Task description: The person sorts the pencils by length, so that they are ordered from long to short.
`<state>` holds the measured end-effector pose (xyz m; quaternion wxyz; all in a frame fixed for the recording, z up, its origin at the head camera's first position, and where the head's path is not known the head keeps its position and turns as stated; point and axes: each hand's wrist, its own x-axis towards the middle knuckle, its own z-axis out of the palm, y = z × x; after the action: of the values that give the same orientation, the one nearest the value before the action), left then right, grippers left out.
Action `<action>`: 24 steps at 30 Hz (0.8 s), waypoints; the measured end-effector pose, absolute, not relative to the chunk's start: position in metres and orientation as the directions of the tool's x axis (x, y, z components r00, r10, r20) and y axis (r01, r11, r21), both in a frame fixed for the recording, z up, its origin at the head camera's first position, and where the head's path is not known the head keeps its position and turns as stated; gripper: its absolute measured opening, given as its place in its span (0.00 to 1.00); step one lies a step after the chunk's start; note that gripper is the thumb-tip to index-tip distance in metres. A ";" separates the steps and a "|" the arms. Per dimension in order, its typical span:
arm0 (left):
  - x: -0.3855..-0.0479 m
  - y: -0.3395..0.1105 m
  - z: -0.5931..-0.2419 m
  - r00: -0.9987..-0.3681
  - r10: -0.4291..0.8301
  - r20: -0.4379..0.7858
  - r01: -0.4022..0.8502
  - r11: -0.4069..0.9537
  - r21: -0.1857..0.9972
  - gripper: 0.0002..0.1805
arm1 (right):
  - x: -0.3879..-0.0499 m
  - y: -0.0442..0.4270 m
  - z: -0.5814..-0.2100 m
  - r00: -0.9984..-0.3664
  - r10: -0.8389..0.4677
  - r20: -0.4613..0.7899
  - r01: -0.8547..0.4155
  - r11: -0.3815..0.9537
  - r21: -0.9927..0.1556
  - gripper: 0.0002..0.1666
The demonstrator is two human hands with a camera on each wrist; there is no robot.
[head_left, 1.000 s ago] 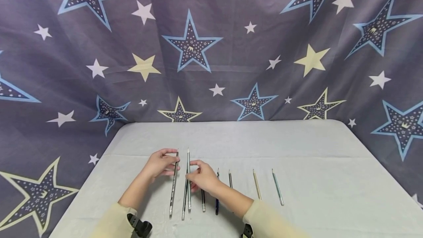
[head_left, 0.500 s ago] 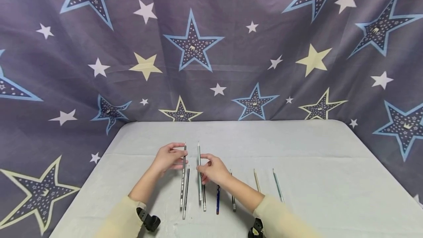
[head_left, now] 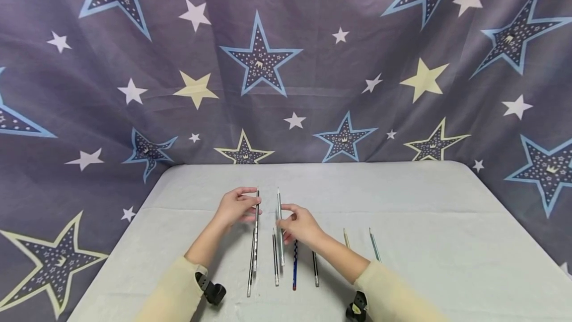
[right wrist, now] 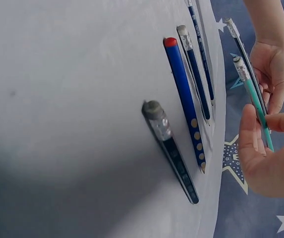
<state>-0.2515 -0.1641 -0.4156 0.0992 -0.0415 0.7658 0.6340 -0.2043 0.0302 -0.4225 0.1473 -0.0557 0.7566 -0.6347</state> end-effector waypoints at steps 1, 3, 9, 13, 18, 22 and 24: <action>-0.252 -0.163 -0.415 -0.977 0.064 -0.203 -0.188 0.193 0.963 0.24 | -0.204 0.031 -0.421 -0.950 -0.271 -0.153 0.104 0.187 -0.977 0.32; -0.254 -0.160 -0.414 -0.977 0.064 -0.202 -0.187 0.189 0.964 0.24 | -0.204 0.033 -0.420 -0.950 -0.271 -0.157 0.107 0.190 -0.976 0.33; -0.263 -0.156 -0.410 -0.980 0.061 -0.191 -0.178 0.175 0.968 0.23 | -0.201 0.037 -0.414 -0.950 -0.269 -0.159 0.107 0.198 -0.974 0.32; -0.270 -0.153 -0.408 -0.981 0.054 -0.185 -0.173 0.165 0.971 0.23 | -0.199 0.039 -0.407 -0.949 -0.270 -0.165 0.116 0.190 -0.975 0.31; -0.279 -0.150 -0.405 -0.980 0.051 -0.191 -0.181 0.155 0.971 0.23 | -0.201 0.043 -0.411 -0.949 -0.271 -0.161 0.113 0.184 -0.976 0.32; -0.286 -0.147 -0.403 -0.980 0.037 -0.193 -0.185 0.151 0.971 0.23 | -0.204 0.045 -0.418 -0.950 -0.270 -0.157 0.109 0.186 -0.976 0.32; -0.290 -0.146 -0.402 -0.982 0.028 -0.188 -0.182 0.150 0.972 0.24 | -0.205 0.045 -0.420 -0.950 -0.268 -0.160 0.113 0.183 -0.977 0.32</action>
<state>-0.2900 -0.1460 -0.4020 0.0807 -0.0511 0.7538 0.6501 -0.2050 0.0450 -0.4200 0.1493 -0.0515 0.7543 -0.6372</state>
